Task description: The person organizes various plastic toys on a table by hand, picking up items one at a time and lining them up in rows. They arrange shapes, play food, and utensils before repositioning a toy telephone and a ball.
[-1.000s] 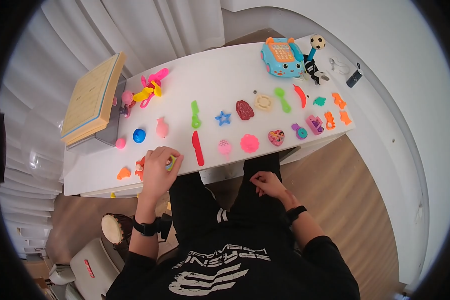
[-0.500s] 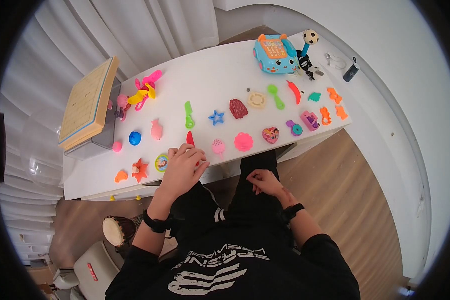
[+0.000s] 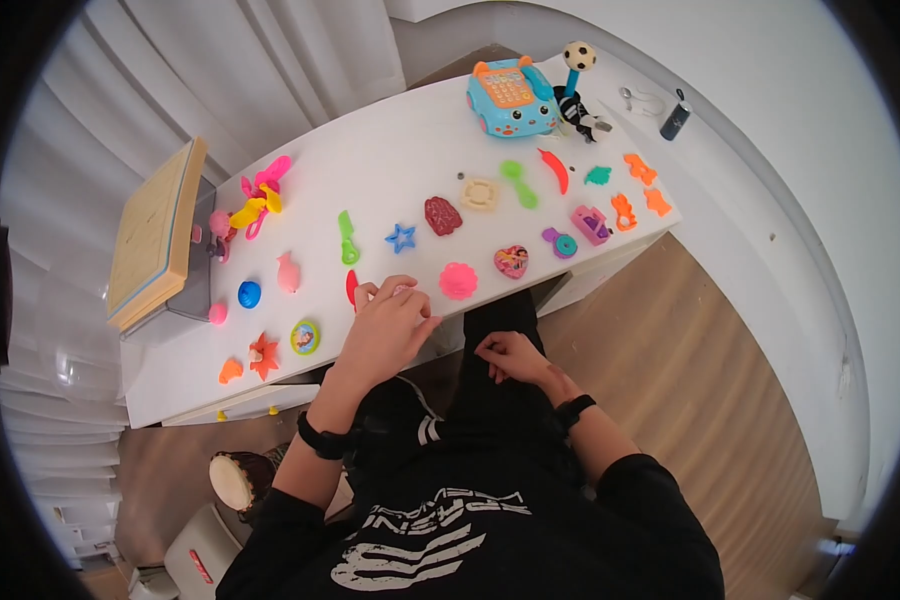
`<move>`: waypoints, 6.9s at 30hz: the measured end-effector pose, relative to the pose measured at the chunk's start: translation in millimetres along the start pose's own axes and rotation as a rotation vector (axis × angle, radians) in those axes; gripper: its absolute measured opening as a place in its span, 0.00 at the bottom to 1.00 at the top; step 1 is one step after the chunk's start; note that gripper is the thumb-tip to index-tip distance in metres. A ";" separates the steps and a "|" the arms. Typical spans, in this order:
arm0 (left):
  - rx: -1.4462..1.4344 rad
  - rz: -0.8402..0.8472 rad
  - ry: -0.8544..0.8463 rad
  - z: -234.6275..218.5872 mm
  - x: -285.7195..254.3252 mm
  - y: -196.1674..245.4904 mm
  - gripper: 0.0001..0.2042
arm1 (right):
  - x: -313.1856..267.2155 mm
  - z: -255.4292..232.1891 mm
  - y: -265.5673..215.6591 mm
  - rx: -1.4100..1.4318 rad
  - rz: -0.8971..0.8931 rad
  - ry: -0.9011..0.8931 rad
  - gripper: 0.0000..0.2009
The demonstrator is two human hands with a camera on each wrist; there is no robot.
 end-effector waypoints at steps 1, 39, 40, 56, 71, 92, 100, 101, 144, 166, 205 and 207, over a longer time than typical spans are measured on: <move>-0.002 0.008 -0.006 0.6 2.4 2.8 0.08 | 0.2 0.1 -0.4 0.000 -0.005 0.001 0.13; -0.099 0.322 -0.024 39.8 127.8 88.5 0.09 | 5.7 -4.3 -1.8 0.054 -0.043 -0.063 0.12; -0.099 0.325 -0.023 41.9 128.8 89.1 0.09 | 6.0 -4.6 -1.4 0.042 -0.046 -0.060 0.12; -0.121 0.380 -0.017 48.6 163.1 112.9 0.12 | 5.6 -6.5 -1.5 0.047 -0.060 -0.043 0.14; -0.150 0.459 0.073 28.0 160.4 124.1 0.09 | 4.8 -2.3 -1.9 0.020 -0.043 -0.046 0.14; -0.186 -0.184 -0.484 149.5 -186.8 -53.3 0.14 | 9.4 -1.4 -5.6 -0.033 0.095 -0.079 0.14; -0.108 -0.150 -0.565 165.4 -171.2 -55.5 0.12 | 5.7 -4.1 1.5 -0.025 0.066 -0.012 0.14; -0.126 -0.143 -0.616 167.3 -173.1 -53.6 0.11 | 4.8 -4.4 1.5 -0.016 0.058 -0.009 0.14; 0.309 -0.911 0.351 -74.9 -279.8 -143.7 0.60 | -103.7 -91.9 -155.9 -0.725 -0.649 1.065 0.48; 0.575 -0.778 0.263 -122.1 -54.1 -299.4 0.10 | -61.7 7.3 -25.6 -0.476 -0.517 0.563 0.11; 0.218 -0.513 0.492 -102.9 65.9 -250.9 0.15 | -55.9 -1.5 -21.6 -0.393 -0.494 0.653 0.11; 0.434 -0.651 0.491 -126.7 15.9 -265.5 0.18 | -55.3 -5.0 -18.7 -0.388 -0.494 0.674 0.12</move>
Point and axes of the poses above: each hand's wrist, its own x-axis towards the middle knuckle, its own z-axis out of the palm, y = z × x, the point moved 9 cm from there along x, towards the middle knuckle, and after that the axes turned 11 degrees about z, right-handed, at the moved point
